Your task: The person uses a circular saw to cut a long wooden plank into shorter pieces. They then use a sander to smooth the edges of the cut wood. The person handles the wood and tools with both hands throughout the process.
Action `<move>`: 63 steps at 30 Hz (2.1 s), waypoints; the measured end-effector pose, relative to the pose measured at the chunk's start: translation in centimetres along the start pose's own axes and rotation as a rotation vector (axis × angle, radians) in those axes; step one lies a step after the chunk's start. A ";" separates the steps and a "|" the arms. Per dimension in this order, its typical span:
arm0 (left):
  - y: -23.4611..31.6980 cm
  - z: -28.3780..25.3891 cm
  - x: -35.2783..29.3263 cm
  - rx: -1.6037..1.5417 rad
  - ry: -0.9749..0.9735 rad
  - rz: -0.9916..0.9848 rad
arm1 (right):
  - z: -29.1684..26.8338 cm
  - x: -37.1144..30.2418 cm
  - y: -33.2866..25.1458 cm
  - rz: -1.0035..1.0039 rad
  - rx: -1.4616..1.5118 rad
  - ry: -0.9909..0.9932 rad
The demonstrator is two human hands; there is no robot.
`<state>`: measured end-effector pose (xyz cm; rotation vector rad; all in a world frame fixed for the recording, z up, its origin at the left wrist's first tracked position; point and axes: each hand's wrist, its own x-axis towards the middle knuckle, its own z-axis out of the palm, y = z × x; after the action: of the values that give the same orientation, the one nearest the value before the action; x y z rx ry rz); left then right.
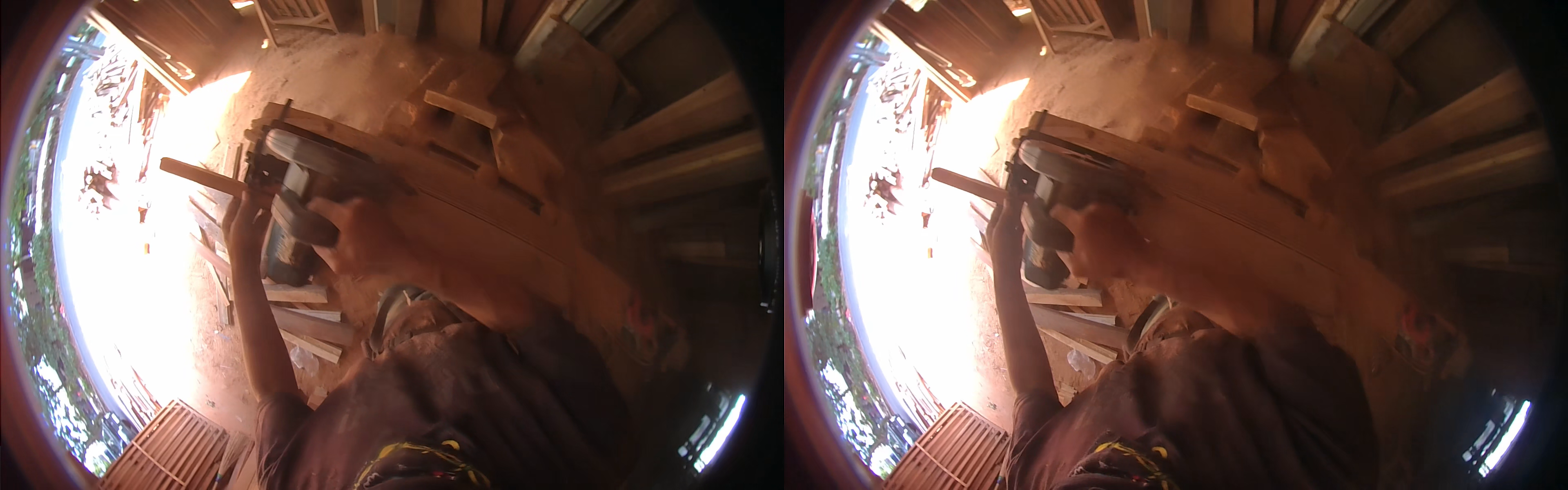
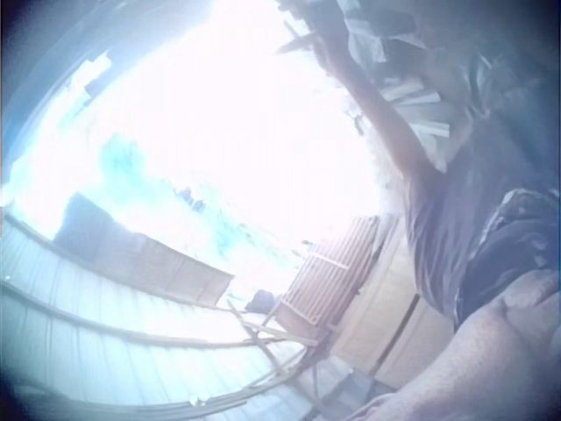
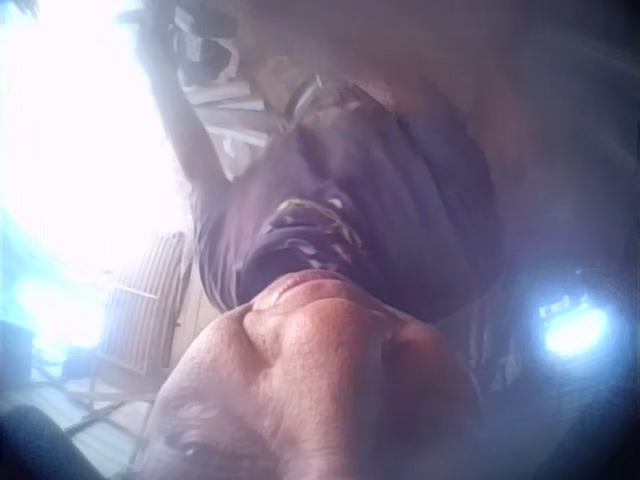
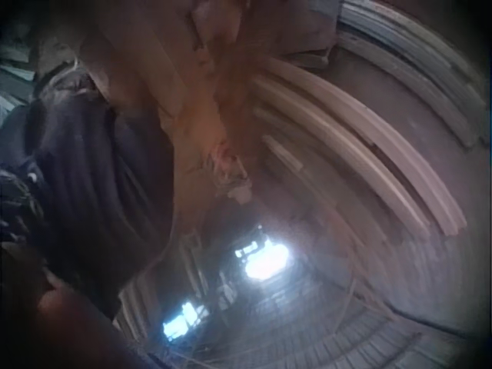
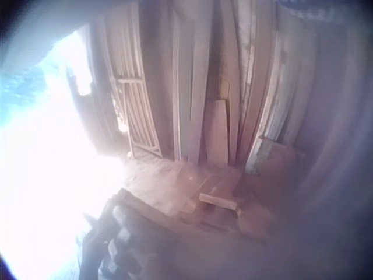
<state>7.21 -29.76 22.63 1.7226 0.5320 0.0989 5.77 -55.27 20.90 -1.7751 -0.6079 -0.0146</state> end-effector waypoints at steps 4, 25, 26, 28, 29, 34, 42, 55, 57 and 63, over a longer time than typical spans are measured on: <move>-0.8 -2.7 -2.6 -0.053 0.002 0.006 | -1.7 -3.6 -3.6 0.025 0.125 -0.037; -11.0 13.8 -18.4 0.757 -0.291 0.595 | -19.2 -17.8 -8.7 0.600 0.154 0.361; -9.5 15.6 -18.8 0.796 -0.409 0.619 | -20.3 -18.9 -9.0 0.620 0.170 0.425; -8.3 18.9 -17.7 0.887 -0.547 0.783 | -22.4 -19.9 -9.5 0.639 0.175 0.522; -7.9 20.1 -17.4 0.937 -0.621 0.863 | -23.4 -20.5 -9.6 0.636 0.164 0.552; -8.0 23.9 -14.6 1.286 -0.778 0.956 | -27.8 -25.2 -8.6 0.629 0.213 0.757; -5.4 25.6 -15.5 1.331 -0.825 0.648 | -31.2 -28.9 -6.9 0.588 0.261 0.886; -2.9 23.2 -7.9 0.886 -0.026 0.027 | -32.7 -30.2 -5.9 0.490 0.304 0.828; -3.8 20.1 -8.6 0.973 0.072 0.169 | -33.0 -29.7 -6.3 0.510 0.310 0.830; -13.2 10.8 -12.4 0.909 0.028 -0.026 | -32.5 -28.5 -8.4 0.597 0.294 0.820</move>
<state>-3.92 -42.90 10.40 2.5962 0.6745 -0.1675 -12.50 -94.52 29.17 -1.4319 0.4902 -0.2187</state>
